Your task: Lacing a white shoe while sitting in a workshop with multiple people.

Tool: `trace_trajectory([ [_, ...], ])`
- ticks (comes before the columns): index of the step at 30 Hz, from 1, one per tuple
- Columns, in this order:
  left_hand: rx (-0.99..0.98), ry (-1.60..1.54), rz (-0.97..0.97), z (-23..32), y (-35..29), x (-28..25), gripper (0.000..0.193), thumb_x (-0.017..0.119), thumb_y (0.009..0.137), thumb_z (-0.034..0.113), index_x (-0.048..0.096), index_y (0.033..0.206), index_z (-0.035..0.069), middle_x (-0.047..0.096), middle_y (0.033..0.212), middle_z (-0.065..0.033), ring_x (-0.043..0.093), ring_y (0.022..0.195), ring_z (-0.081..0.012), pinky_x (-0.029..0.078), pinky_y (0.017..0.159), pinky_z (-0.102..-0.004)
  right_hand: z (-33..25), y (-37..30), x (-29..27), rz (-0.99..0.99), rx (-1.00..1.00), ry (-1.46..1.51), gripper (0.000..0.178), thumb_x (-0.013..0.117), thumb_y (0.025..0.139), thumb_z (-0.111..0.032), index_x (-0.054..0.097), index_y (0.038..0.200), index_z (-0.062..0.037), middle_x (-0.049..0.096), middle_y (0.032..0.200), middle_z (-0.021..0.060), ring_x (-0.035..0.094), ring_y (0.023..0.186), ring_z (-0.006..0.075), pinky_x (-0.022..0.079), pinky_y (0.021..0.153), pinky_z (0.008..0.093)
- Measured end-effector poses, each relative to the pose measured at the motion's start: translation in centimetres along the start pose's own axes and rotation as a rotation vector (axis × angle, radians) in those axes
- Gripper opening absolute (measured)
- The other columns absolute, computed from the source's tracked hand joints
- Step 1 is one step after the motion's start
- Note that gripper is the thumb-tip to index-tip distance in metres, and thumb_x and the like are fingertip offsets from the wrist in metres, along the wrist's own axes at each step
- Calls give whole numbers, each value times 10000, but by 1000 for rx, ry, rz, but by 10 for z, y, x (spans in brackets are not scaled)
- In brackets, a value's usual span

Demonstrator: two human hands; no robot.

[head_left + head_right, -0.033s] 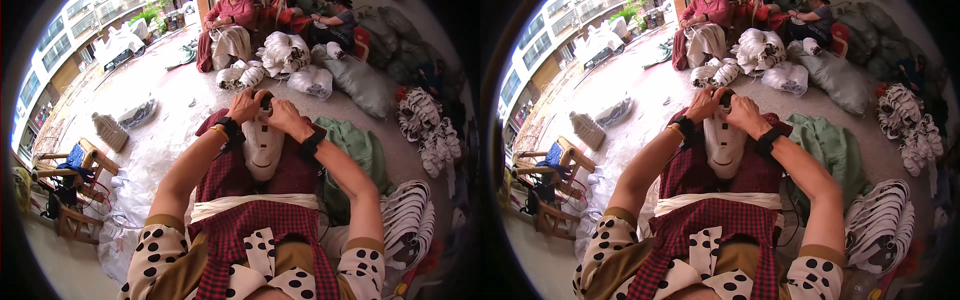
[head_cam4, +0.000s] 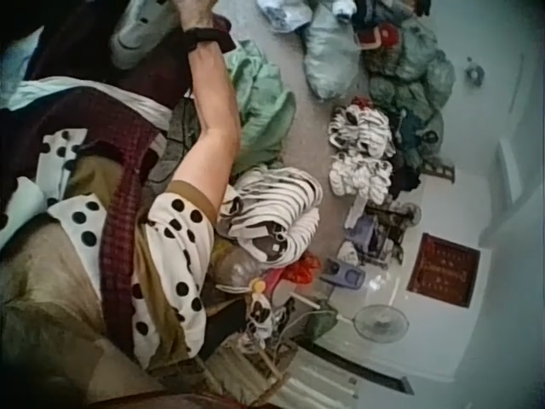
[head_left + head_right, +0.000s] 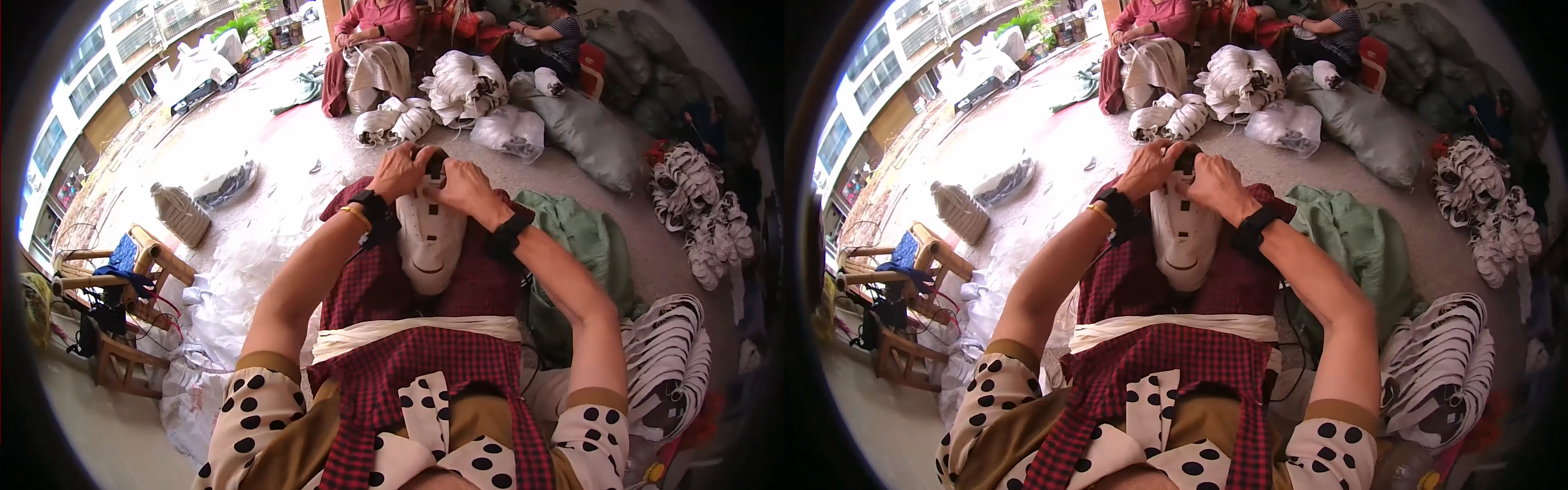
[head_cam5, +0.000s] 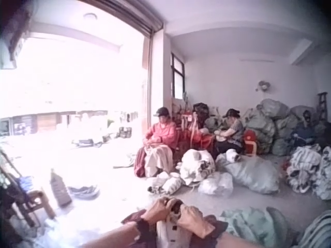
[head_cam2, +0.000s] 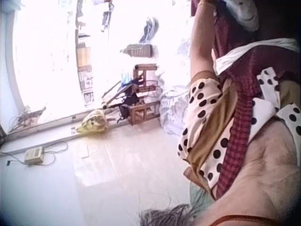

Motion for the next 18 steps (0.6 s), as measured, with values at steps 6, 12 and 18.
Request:
trace_trajectory([
  [6, -103, -243, -54, -12, -29, -25, 519, 694, 820, 215, 559, 1275, 5, 643, 1163, -145, 670, 879, -223, 542, 796, -338, -5, 3, -8, 2, 53, 55, 449, 750, 676, -347, 697, 876, 51, 701, 859, 242, 697, 837, 376, 559, 798, 422],
  [12, -22, -52, -39, -6, -38, -26, 332, 779, 764, 210, 695, 1044, 52, 610, 1038, -119, 634, 888, -208, 524, 786, -333, 17, 3, -3, 25, 26, 251, 454, 721, 724, -324, 681, 1010, 26, 709, 827, 177, 704, 804, 298, 548, 753, 370],
  [18, -14, -3, -34, -13, -39, -16, 279, 757, 788, 264, 740, 1014, 102, 625, 997, -127, 656, 800, -209, 529, 772, -343, 40, -21, 9, -138, 229, 463, 369, 620, 839, -320, 663, 1083, -46, 706, 867, 211, 708, 832, 325, 545, 779, 384],
])
Point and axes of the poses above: each hand's wrist, its own y-axis towards the middle knuckle, its own x-axis out of the palm, z = x × y, the point moved 10 cm from there along y, towards the middle knuckle
